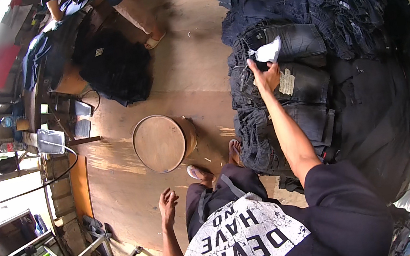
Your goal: The person repeatedly picks up dark-colored garments from a large pile, briefly unfolds or turns them over, and places them into a nearby round basket. The person continues this cycle throughout the clip, handling items one at a time.
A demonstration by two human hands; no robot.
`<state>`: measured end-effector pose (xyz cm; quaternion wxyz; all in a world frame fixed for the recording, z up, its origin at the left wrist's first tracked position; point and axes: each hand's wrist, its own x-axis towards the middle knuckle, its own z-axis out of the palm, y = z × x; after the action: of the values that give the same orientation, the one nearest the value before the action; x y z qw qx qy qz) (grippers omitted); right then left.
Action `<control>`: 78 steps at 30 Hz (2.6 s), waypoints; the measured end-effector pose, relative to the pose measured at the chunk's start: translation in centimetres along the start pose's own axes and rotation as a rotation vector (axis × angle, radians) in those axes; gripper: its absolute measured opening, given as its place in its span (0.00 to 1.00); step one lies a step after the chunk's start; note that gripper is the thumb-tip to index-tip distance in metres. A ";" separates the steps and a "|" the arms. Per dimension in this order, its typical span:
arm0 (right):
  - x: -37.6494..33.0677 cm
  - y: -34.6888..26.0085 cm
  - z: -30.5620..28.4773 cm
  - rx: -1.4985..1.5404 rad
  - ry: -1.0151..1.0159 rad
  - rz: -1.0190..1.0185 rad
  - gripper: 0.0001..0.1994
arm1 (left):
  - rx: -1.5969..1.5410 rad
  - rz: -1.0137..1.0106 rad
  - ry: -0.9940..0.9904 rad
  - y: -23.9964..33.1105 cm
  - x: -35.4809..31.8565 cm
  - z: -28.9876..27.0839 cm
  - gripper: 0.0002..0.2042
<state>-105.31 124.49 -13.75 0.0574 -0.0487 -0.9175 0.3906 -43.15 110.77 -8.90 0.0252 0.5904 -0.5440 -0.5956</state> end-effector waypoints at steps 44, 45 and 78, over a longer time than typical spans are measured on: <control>-53.8 29.5 -20.9 -0.821 -1.248 -0.306 0.15 | -0.604 -0.634 0.527 -41.9 -12.0 -31.3 0.24; -53.7 26.5 -19.4 -0.816 -1.238 -0.360 0.15 | -0.606 -0.593 0.524 -42.1 -11.5 -31.7 0.24; -73.8 -32.8 19.8 -0.133 -0.743 -0.077 0.20 | -0.227 -0.301 -0.263 -22.0 27.8 -77.5 0.22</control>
<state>-36.59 77.91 -8.64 -0.2682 0.1271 -0.9002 0.3188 18.55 53.12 -20.15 -0.0691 0.5755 -0.3780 -0.7219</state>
